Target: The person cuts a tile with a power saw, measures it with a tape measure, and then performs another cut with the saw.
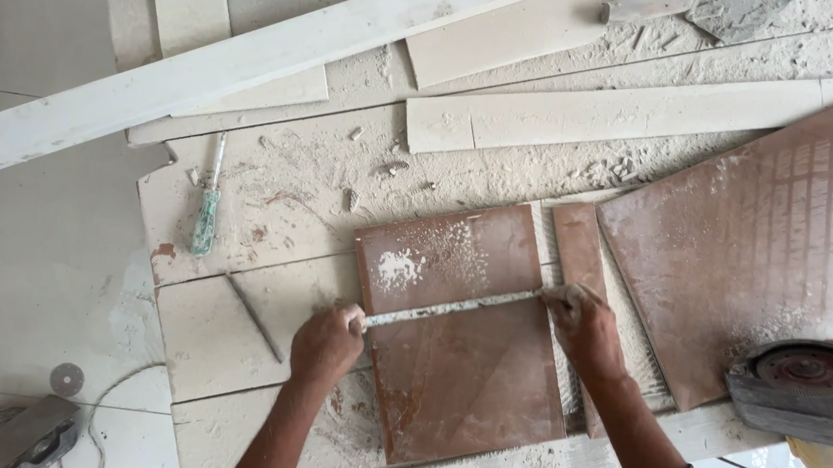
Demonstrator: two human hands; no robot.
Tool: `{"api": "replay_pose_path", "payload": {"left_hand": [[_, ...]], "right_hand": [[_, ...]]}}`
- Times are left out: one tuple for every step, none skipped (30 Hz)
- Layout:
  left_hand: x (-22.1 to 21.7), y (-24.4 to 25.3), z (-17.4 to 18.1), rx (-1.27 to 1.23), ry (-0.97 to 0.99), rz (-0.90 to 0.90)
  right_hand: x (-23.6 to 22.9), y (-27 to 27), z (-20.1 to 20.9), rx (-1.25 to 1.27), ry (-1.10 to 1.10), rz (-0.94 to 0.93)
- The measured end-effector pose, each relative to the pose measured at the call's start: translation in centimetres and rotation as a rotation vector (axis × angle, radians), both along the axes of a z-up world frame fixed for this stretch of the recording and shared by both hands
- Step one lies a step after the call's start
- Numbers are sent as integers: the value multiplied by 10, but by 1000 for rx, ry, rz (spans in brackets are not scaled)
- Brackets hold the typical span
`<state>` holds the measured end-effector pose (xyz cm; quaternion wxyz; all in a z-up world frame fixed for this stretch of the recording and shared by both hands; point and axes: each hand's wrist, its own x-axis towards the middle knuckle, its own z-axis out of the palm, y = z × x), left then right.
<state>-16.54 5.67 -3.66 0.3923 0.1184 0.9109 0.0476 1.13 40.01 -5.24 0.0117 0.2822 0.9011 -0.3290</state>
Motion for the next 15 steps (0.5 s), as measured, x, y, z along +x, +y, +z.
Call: {"api": "replay_pose_path", "payload": {"left_hand": [[11, -2, 7, 12, 16, -10], [22, -4, 14, 25, 32, -19], [32, -5, 20, 25, 29, -23], [43, -7, 26, 36, 28, -12], [52, -9, 31, 47, 29, 0], [65, -14, 31, 48, 29, -2], [77, -18, 31, 44, 15, 7], [90, -23, 31, 39, 1, 17], [101, -26, 32, 41, 4, 17], [113, -29, 33, 31, 2, 7], [125, -33, 34, 20, 0, -4], [140, -39, 33, 20, 2, -5], [152, -44, 31, 2, -15, -9], [165, -50, 30, -16, -31, -14], [182, -59, 24, -12, -22, -14]], "right_hand": [[9, -6, 9, -13, 70, 0], [18, -11, 18, -26, 140, 1], [28, -14, 20, -26, 137, -2], [39, -18, 22, -32, 171, 5], [48, -21, 24, -38, 209, 14], [59, -25, 26, -37, 209, 12], [70, -29, 28, -48, 138, 4], [81, -33, 31, -59, 67, -3], [98, -36, 24, -57, 69, -4], [115, -39, 17, -74, 34, 12], [133, -42, 10, -91, -2, 28], [149, -48, 10, -90, 0, 27], [162, -52, 9, -119, -32, 18], [176, -57, 8, -147, -64, 9], [187, -63, 12, -144, -56, 9]]}}
